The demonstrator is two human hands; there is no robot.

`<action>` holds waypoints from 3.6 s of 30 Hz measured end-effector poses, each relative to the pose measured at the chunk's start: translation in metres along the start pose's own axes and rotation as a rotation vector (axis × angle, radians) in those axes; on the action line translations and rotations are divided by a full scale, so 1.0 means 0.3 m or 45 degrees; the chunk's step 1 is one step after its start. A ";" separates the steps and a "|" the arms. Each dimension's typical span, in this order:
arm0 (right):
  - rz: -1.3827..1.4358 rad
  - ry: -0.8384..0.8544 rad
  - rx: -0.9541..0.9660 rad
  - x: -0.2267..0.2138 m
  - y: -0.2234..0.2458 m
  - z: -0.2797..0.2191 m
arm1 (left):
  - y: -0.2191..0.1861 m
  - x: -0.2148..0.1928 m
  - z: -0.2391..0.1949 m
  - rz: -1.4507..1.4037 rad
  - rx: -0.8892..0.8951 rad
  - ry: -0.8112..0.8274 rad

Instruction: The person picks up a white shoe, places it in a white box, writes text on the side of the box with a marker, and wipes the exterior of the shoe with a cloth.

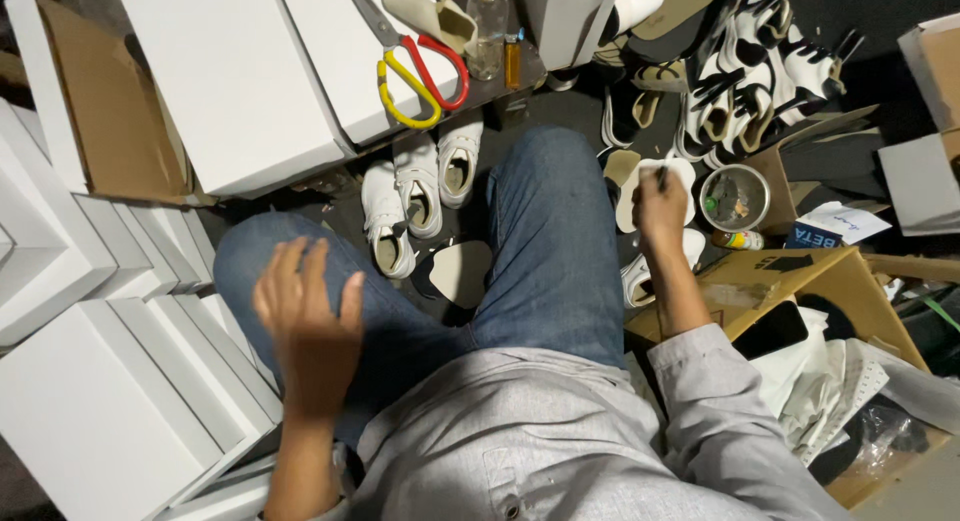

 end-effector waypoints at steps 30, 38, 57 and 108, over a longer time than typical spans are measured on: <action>-0.993 0.165 -0.638 0.508 0.338 0.487 | -0.001 -0.004 -0.040 0.200 -0.050 -0.242; -0.906 0.095 -0.723 0.590 0.320 0.577 | -0.048 -0.074 -0.081 0.187 -0.079 -0.338; -0.685 0.144 -2.562 1.011 0.901 -0.053 | -0.072 -0.065 -0.083 0.151 -0.056 -0.337; 0.329 0.821 0.311 0.824 0.158 -0.303 | -0.032 -0.111 -0.159 0.028 0.034 -0.646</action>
Point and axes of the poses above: each hand's wrist, its own z-axis towards the middle knuckle, its own x-axis out of the palm, y = z × x, the point moved 2 cm from there along z, towards the middle knuckle, and after that the axes turned 12 degrees about -x, right-handed, at the moved point
